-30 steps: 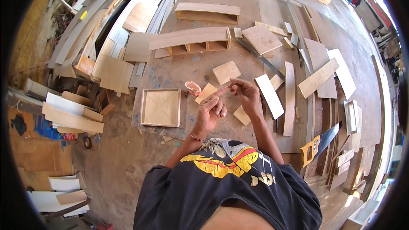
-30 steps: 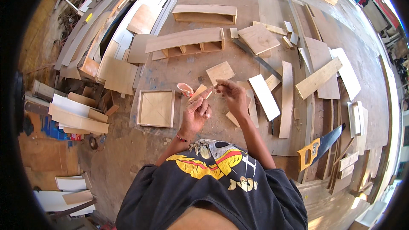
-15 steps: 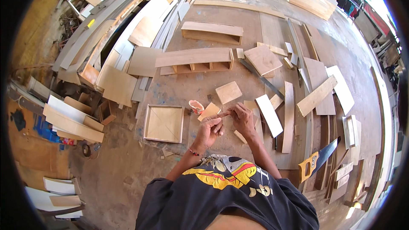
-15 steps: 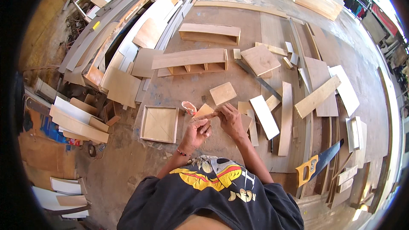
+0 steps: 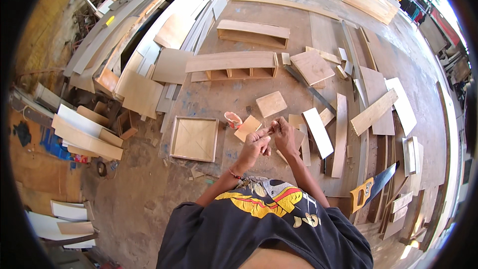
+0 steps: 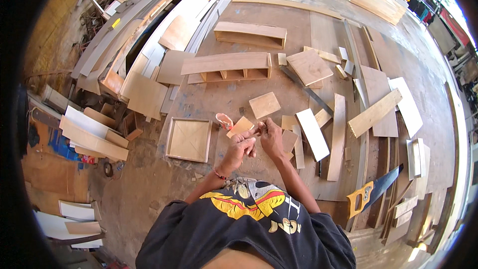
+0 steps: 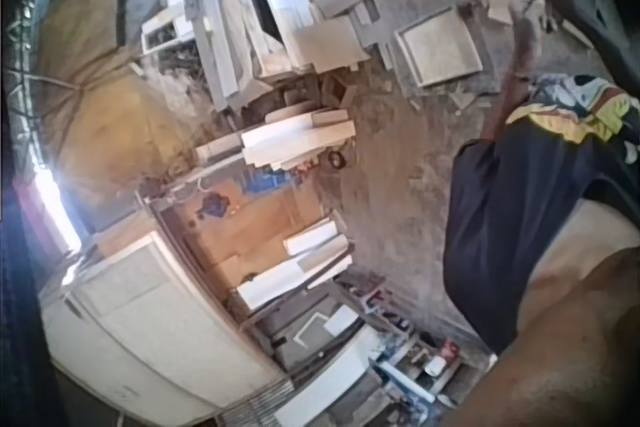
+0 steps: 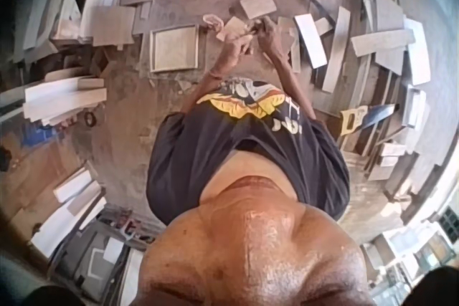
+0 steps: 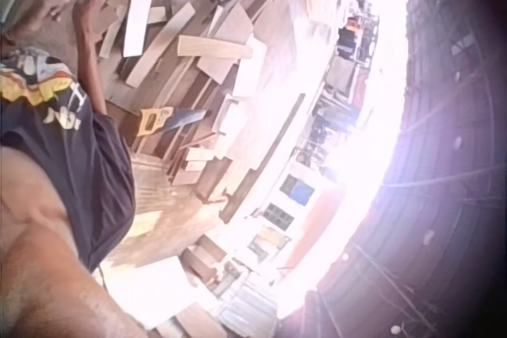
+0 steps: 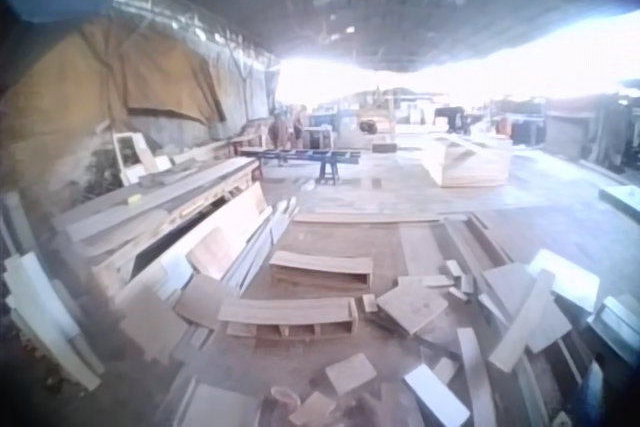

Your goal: The person assembles a small wooden shelf by fitting wooden panels together, applying glue, and checking the alignment of the pieces on a workbench.

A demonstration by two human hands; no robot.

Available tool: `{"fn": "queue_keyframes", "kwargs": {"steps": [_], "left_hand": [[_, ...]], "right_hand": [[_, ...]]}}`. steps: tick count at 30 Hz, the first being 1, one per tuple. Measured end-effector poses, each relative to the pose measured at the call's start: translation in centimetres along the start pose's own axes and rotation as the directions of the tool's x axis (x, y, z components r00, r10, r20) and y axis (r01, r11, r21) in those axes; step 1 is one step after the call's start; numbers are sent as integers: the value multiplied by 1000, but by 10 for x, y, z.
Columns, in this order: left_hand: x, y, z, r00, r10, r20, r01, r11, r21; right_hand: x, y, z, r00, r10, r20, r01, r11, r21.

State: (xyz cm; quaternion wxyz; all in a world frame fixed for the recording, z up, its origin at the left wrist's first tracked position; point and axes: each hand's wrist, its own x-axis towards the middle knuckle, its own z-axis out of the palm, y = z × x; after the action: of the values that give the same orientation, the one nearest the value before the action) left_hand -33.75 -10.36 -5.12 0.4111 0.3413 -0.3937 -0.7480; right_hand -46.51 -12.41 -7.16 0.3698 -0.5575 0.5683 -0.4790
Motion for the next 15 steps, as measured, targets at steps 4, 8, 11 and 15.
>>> {"fn": "queue_keyframes", "kwargs": {"steps": [4, 8, 11, 15], "left_hand": [[-3, -5, -1, 997, 74, -16, -74, 997, -5], [2, -2, -10, 989, 116, -87, -123, 989, -81], [11, 18, -22, 977, 62, -203, -87, 990, -115], [31, 37, -63, 951, 24, -308, -105, 963, -247]], "right_hand": [[4, 19, -1, 989, 106, -106, -108, 994, -19], [7, 45, -3, 986, 96, -136, -95, 995, 13], [14, 49, -1, 976, 131, -176, -128, 991, 28], [34, 55, -11, 984, 168, -56, -174, 977, -124]]}}
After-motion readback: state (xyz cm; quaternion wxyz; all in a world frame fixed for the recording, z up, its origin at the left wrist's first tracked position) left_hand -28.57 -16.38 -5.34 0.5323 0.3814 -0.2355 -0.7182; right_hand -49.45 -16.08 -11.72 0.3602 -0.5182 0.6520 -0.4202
